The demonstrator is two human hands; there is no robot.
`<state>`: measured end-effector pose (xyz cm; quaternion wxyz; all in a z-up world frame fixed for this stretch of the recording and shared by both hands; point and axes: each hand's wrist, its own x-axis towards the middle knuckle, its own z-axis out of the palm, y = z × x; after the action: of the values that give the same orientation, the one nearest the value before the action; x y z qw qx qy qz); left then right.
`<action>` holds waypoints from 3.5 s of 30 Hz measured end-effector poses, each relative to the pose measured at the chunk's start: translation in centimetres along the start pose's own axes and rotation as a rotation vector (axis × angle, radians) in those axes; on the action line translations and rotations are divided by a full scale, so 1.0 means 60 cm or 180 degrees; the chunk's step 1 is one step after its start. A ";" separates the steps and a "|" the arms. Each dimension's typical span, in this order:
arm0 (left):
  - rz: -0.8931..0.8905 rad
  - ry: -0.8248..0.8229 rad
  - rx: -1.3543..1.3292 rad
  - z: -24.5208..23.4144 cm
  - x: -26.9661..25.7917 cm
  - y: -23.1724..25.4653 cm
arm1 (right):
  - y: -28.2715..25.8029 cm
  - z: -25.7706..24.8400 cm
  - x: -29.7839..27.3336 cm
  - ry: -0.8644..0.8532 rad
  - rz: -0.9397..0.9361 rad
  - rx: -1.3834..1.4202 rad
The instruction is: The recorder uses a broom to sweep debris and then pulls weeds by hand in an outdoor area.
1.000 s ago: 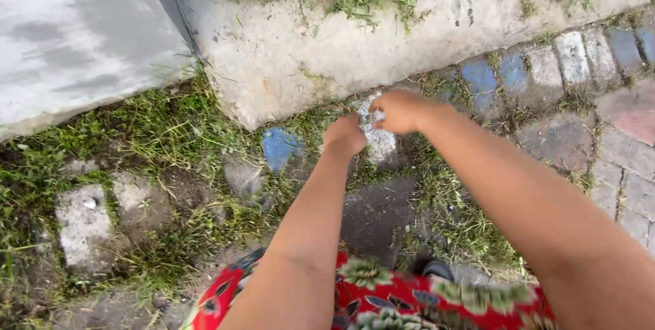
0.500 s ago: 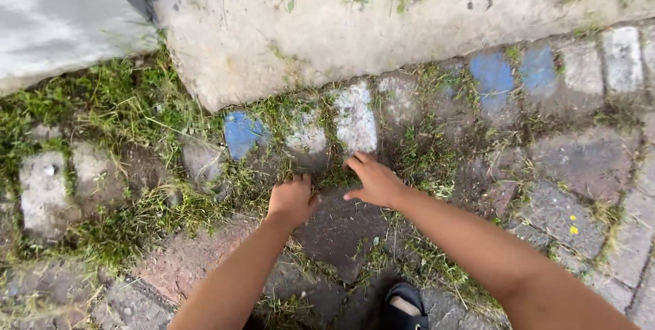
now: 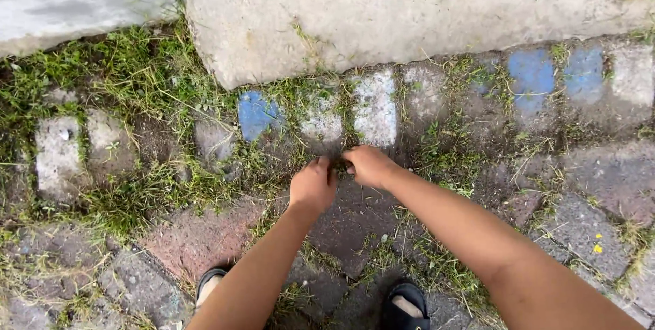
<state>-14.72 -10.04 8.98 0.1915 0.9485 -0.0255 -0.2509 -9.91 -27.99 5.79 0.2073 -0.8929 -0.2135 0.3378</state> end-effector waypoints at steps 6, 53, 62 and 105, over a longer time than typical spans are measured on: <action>0.0603 -0.0171 -0.0104 0.029 0.013 0.007 | 0.018 -0.104 -0.023 0.0304 0.0717 0.0631; 0.0752 -0.0194 -0.0262 0.076 0.091 0.060 | 0.085 -0.129 -0.070 0.1117 0.1066 0.1025; -0.0559 0.0463 -0.1453 0.024 0.136 0.023 | 0.150 -0.110 -0.047 0.0880 0.0587 0.0253; 0.0285 0.0692 0.1214 -0.117 0.141 -0.011 | -0.025 -0.152 0.162 0.1305 0.0747 -0.1537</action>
<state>-3.95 -8.19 10.41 0.0212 0.9870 -0.0937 -0.1290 2.67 -23.73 7.84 -0.0119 -0.9841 -0.1370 0.1124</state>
